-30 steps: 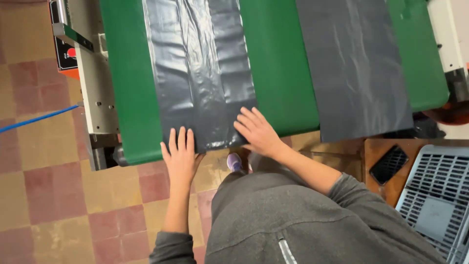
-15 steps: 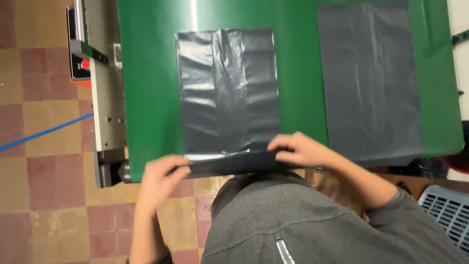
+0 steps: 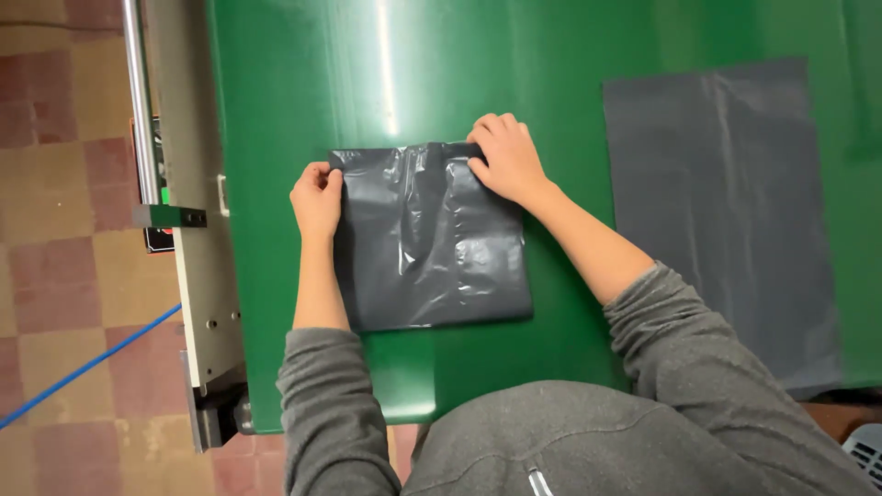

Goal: Folding black plastic bags on a conveyor belt and placing them into a plastic crate.

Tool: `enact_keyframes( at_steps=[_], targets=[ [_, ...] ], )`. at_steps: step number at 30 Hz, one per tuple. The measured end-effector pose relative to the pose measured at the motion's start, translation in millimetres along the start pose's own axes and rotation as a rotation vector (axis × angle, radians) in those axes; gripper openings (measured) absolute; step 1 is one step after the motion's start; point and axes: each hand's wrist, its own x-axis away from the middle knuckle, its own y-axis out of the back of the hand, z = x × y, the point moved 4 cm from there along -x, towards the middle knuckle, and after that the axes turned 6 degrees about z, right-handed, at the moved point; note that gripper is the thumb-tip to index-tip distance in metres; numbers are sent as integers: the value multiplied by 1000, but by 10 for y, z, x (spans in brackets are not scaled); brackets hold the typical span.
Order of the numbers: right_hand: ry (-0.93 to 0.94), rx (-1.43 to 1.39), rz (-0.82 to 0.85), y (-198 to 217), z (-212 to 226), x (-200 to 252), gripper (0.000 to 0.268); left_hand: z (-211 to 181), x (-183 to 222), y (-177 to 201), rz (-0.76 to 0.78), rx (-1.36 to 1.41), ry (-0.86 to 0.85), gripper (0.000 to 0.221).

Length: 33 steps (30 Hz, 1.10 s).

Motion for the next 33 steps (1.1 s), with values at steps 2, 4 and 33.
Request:
enact_keyframes(
  at_steps=[2,4,33],
  targets=[
    [-18,19,52,16,27,-83,30,-131,71,39,-17,-40,23,17],
    [-34,42,107,-52,20,-128,38,-235,184,82,-33,-75,47,17],
    [-34,181,-37,111,2009,2055,24,-818,2440,1030,214,-587,-826,47]
  ],
)
